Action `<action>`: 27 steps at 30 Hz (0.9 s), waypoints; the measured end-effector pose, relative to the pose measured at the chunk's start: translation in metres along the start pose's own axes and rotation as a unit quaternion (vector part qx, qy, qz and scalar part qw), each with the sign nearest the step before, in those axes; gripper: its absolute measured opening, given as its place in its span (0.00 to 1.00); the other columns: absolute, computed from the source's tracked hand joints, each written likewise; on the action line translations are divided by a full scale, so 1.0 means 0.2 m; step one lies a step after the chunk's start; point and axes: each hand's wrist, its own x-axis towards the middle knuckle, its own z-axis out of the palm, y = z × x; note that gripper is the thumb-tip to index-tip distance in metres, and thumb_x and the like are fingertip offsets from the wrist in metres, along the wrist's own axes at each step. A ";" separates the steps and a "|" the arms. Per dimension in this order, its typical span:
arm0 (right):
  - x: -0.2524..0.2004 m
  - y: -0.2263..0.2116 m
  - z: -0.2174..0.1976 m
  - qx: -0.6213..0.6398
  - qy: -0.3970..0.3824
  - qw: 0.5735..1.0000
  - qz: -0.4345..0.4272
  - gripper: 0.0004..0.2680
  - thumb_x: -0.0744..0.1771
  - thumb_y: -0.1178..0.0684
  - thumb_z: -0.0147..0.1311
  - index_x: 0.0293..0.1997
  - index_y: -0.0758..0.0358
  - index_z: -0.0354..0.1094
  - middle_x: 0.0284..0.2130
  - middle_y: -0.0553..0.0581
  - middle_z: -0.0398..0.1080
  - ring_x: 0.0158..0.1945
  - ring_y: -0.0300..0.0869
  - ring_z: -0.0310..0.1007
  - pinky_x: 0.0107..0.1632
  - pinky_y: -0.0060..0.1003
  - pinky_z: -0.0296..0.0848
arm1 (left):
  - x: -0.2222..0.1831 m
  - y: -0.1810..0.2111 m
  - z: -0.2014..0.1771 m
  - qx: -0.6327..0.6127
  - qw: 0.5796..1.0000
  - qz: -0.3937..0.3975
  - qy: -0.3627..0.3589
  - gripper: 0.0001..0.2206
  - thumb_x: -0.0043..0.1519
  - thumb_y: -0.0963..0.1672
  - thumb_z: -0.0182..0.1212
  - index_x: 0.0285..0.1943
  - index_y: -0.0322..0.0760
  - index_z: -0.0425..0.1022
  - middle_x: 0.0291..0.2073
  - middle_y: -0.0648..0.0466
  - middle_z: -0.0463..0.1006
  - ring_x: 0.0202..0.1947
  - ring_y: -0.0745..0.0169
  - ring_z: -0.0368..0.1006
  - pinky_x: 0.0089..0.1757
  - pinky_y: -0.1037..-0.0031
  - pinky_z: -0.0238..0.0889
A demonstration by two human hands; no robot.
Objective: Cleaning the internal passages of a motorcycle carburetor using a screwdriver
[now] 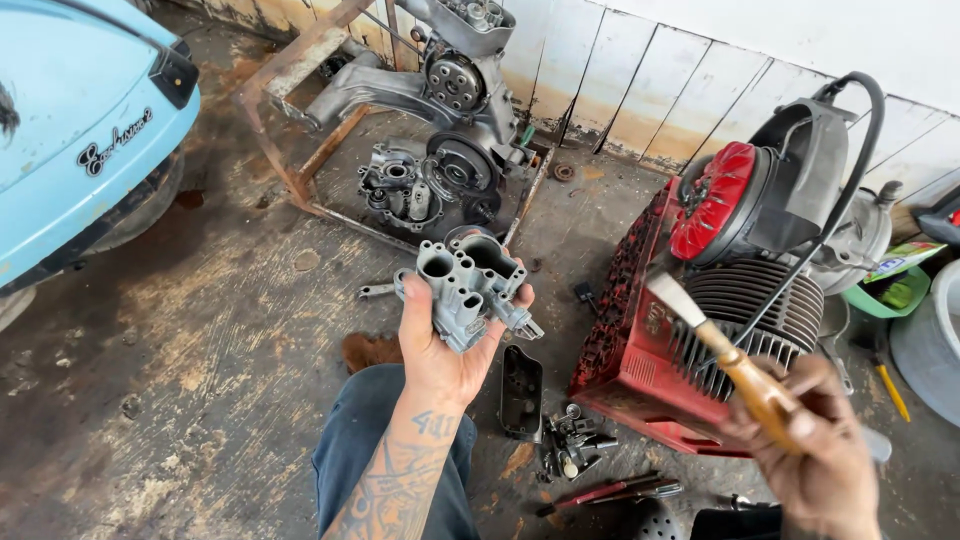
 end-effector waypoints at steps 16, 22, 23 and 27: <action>-0.26 0.33 0.48 -0.090 -0.105 0.974 0.179 0.24 0.68 0.61 0.52 0.74 0.73 0.49 0.31 0.68 0.72 0.26 0.46 0.71 0.29 0.35 0.71 | 0.02 -0.03 0.03 -0.059 0.997 -0.028 0.033 0.22 0.72 0.53 0.48 0.58 0.31 0.74 0.56 0.38 0.75 0.59 0.43 0.71 0.61 0.46 0.63; -0.30 0.37 0.43 -0.091 -0.090 0.974 0.188 0.24 0.67 0.65 0.50 0.74 0.73 0.50 0.35 0.70 0.75 0.25 0.40 0.67 0.26 0.28 0.65 | 0.02 -0.05 0.02 -0.032 0.999 0.004 0.017 0.23 0.72 0.52 0.44 0.58 0.28 0.73 0.55 0.35 0.73 0.56 0.40 0.71 0.56 0.52 0.67; -0.30 0.37 0.42 -0.091 -0.091 0.973 0.190 0.24 0.67 0.65 0.50 0.74 0.73 0.50 0.35 0.70 0.75 0.25 0.40 0.67 0.26 0.28 0.65 | 0.01 -0.06 0.01 -0.032 0.999 0.004 0.018 0.23 0.72 0.52 0.44 0.58 0.28 0.73 0.55 0.35 0.73 0.56 0.40 0.71 0.56 0.52 0.67; -0.29 0.36 0.41 -0.107 -0.042 0.962 0.246 0.24 0.66 0.64 0.51 0.74 0.69 0.53 0.35 0.69 0.78 0.25 0.39 0.68 0.24 0.29 0.63 | 0.01 -0.06 0.01 -0.019 1.000 0.005 -0.005 0.24 0.72 0.52 0.44 0.60 0.26 0.72 0.56 0.34 0.73 0.55 0.41 0.73 0.55 0.54 0.68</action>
